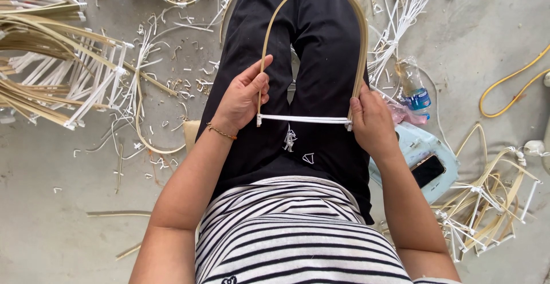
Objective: Assembling and securing bamboo furniture frame components using white plastic binding strips and hand tools.
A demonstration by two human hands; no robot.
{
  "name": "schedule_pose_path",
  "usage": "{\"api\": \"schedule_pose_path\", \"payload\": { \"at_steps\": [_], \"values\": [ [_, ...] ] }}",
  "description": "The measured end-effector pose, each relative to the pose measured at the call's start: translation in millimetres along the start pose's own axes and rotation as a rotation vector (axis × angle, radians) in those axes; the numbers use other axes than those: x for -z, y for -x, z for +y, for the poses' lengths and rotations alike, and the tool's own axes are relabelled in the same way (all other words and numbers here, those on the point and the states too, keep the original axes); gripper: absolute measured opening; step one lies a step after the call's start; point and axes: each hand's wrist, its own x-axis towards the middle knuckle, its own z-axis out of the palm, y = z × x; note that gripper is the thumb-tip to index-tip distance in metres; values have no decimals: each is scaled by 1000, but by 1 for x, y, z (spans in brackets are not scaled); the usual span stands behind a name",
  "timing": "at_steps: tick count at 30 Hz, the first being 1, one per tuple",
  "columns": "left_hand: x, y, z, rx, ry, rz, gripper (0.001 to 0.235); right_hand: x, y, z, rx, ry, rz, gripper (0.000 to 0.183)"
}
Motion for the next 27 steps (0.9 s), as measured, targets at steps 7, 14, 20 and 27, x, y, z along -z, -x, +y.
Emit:
{"api": "schedule_pose_path", "payload": {
  "at_steps": [7, 14, 20, 27],
  "values": [
    [-1, 1, 0, 12, -3, 9, 49, 2, -1, -5, -34, 13, -36, 47],
    [-4, 2, 1, -4, -27, 14, 48, 0, 0, 6, 2, -4, -28, 47],
    [-3, 3, 0, -13, -11, 5, 45, 11, -20, 31, -439, -701, -228, 52],
    [-14, 12, 16, -20, -60, -27, 45, 30, -25, 39, -371, -782, -364, 41]
  ]
}}
